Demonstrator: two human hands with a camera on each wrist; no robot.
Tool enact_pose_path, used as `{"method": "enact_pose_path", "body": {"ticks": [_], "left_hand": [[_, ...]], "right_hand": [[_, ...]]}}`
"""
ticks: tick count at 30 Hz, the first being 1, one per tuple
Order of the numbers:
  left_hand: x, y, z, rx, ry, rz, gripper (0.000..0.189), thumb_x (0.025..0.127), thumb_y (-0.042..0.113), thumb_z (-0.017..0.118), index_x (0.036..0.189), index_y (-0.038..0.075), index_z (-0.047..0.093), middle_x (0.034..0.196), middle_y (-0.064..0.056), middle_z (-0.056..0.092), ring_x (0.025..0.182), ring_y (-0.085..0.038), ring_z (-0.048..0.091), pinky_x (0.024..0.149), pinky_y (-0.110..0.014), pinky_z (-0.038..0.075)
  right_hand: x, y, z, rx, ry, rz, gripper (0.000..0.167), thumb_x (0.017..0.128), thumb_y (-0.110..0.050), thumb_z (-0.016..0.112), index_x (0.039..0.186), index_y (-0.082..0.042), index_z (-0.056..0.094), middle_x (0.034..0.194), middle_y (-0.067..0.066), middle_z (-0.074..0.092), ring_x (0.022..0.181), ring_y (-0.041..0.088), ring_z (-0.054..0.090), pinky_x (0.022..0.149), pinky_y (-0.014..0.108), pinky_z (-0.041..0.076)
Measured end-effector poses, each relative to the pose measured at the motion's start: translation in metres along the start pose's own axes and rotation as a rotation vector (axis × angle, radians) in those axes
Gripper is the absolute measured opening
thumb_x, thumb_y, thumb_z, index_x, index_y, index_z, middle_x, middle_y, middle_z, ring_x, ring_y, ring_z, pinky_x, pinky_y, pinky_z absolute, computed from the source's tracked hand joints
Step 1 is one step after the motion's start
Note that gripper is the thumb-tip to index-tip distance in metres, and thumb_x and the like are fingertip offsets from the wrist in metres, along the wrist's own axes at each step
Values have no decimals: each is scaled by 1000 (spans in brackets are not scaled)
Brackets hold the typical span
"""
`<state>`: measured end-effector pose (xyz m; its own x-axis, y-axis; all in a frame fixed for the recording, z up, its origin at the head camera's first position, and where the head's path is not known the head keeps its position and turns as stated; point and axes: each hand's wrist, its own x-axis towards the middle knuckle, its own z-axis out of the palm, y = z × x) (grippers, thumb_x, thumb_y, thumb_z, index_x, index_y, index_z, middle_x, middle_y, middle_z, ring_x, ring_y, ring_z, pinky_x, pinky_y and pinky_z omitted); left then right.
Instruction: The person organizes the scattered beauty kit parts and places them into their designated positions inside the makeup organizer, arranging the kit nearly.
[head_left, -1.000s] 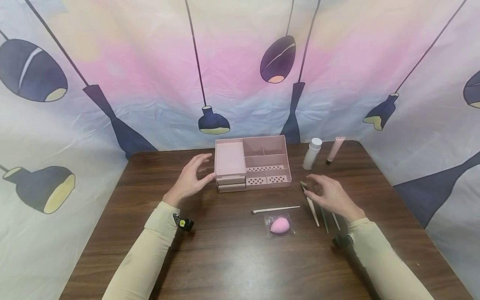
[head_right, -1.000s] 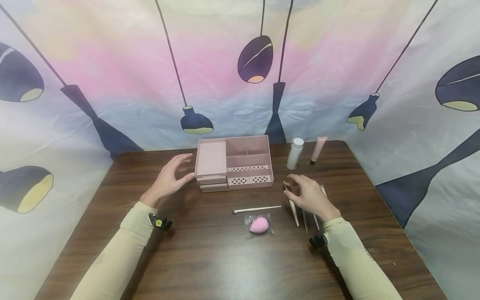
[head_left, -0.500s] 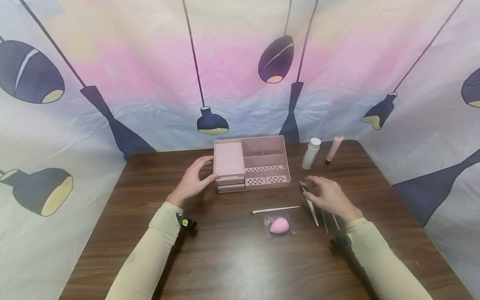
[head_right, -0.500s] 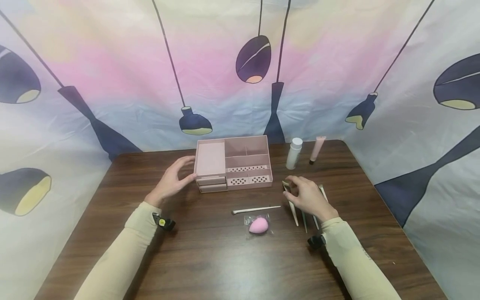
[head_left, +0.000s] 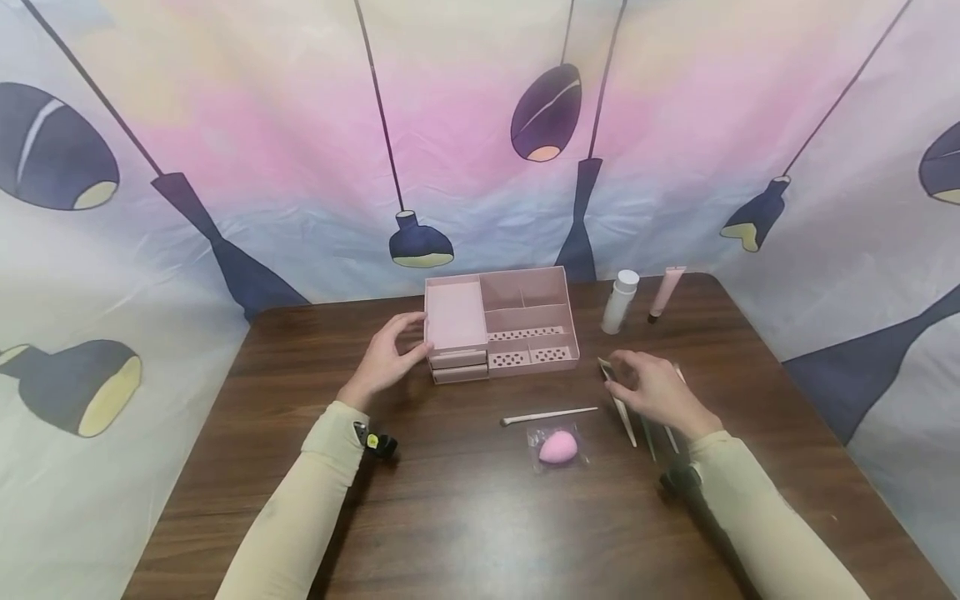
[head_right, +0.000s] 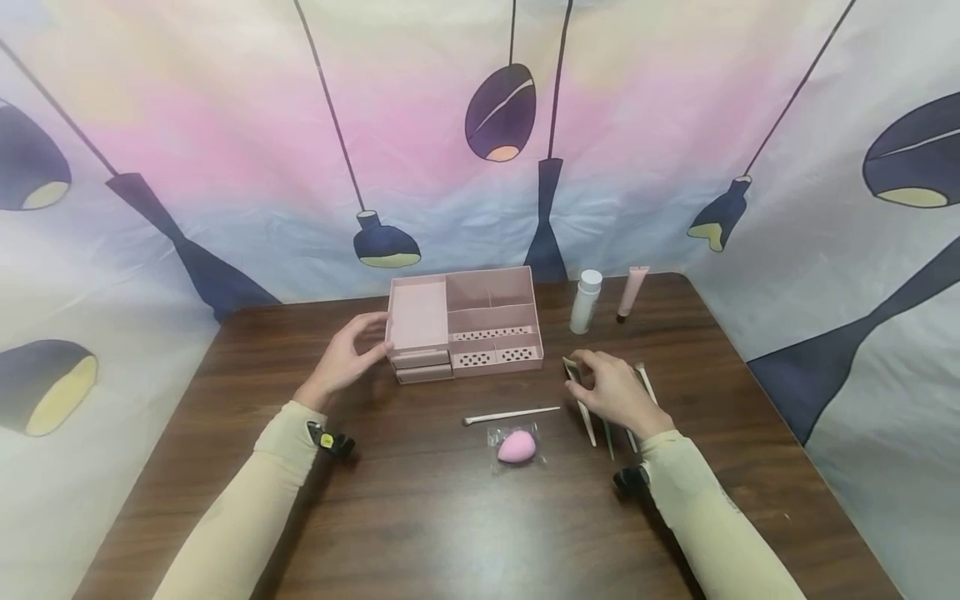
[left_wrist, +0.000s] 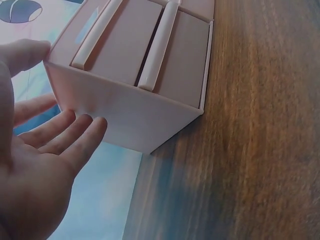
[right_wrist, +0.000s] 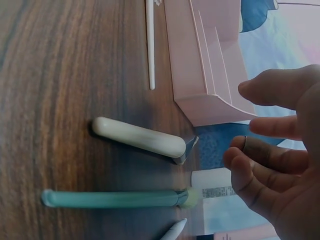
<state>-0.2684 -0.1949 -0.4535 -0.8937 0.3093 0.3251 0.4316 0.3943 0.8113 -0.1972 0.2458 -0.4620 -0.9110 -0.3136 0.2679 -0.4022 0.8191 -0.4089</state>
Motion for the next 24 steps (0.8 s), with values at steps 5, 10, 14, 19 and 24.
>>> {"method": "enact_pose_path", "body": {"ticks": [5,10,14,19,24], "left_hand": [[-1,1,-1,-85,0,-23,56,88,7,72,138,-3,49,134,-24,49,123,-40,51,102,-55,50],[-4,26,-3,-147,-19,-17,51,86,-2,71,131,-14,49,132,-32,46,121,-46,50,102,-60,47],[-6,35,-5,-172,-25,-3,48,84,-5,71,126,-17,51,130,-34,46,119,-49,51,101,-62,48],[-6,34,-5,-197,-27,-17,49,84,-6,71,127,-17,51,130,-34,46,120,-48,50,102,-59,48],[-5,31,-4,-230,-25,-27,50,84,-7,70,128,-17,50,132,-34,45,121,-47,49,103,-61,46]], "right_hand": [[3,-3,2,-26,-21,28,43,83,-23,75,118,0,64,101,15,71,85,26,67,73,44,60],[2,-2,6,-53,-61,65,44,82,-22,75,118,1,64,96,13,71,78,22,65,68,42,59],[3,-1,11,-59,-72,87,44,81,-21,75,118,0,64,92,11,70,72,18,60,62,38,55],[4,-1,14,-61,-71,115,43,81,-19,75,117,1,64,99,15,71,71,20,59,61,39,54],[7,-3,16,-72,-48,138,43,80,-19,74,116,1,65,94,16,70,70,23,58,59,42,53]]}}
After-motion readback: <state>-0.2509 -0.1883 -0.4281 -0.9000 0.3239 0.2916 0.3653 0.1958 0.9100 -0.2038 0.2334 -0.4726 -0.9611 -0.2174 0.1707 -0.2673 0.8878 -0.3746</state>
